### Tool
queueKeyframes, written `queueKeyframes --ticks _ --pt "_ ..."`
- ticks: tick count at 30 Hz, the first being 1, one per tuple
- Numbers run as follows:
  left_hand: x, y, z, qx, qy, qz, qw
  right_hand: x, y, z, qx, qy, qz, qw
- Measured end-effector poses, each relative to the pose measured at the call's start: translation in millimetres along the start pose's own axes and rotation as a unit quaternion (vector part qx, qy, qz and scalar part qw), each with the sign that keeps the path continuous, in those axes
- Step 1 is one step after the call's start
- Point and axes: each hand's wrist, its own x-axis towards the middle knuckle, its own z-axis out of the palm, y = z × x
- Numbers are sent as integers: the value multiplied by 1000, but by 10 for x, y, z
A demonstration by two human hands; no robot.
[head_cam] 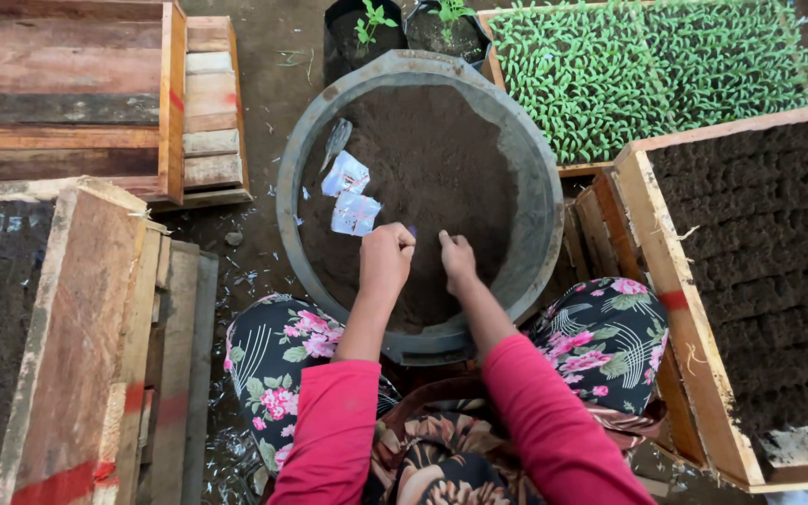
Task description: The person sits on the ground and forms small balls of soil by hand, placing them into a wooden seedling tray. They then open a small packet with scissors and pour its contents into the soil basin.
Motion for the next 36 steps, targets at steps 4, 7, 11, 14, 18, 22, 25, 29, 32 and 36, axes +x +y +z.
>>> queueKeyframes --ticks 4,7,11,14,18,22,25,29,32,36 --pt "-78 172 -130 35 7 40 999 -907 -775 -66 207 5 25 978" --pt "-150 252 -224 70 24 51 996 -1548 -1283 -285 415 -41 109 902" --pt "-134 263 -243 64 8 29 998 -1050 -1039 -270 551 -83 153 816" --pt "-164 341 -252 76 -14 26 997 -1020 -1077 -362 629 -117 140 756" --pt "-130 294 -124 105 -33 46 993 -1319 -1263 -517 658 -148 112 730" --pt "31 135 108 79 -38 20 996 -1013 -1203 -428 645 -165 77 742" --pt "58 61 118 89 -34 30 995 -1131 -1298 -462 623 -142 47 768" --pt "32 75 23 85 -45 61 993 -1265 -1393 -521 587 -134 12 798" --pt "-2 92 -61 56 -57 42 996 -1375 -1422 -561 559 -140 -22 817" --pt "-107 224 -215 4 -62 2 998 -1493 -1436 -558 514 -175 -85 835"
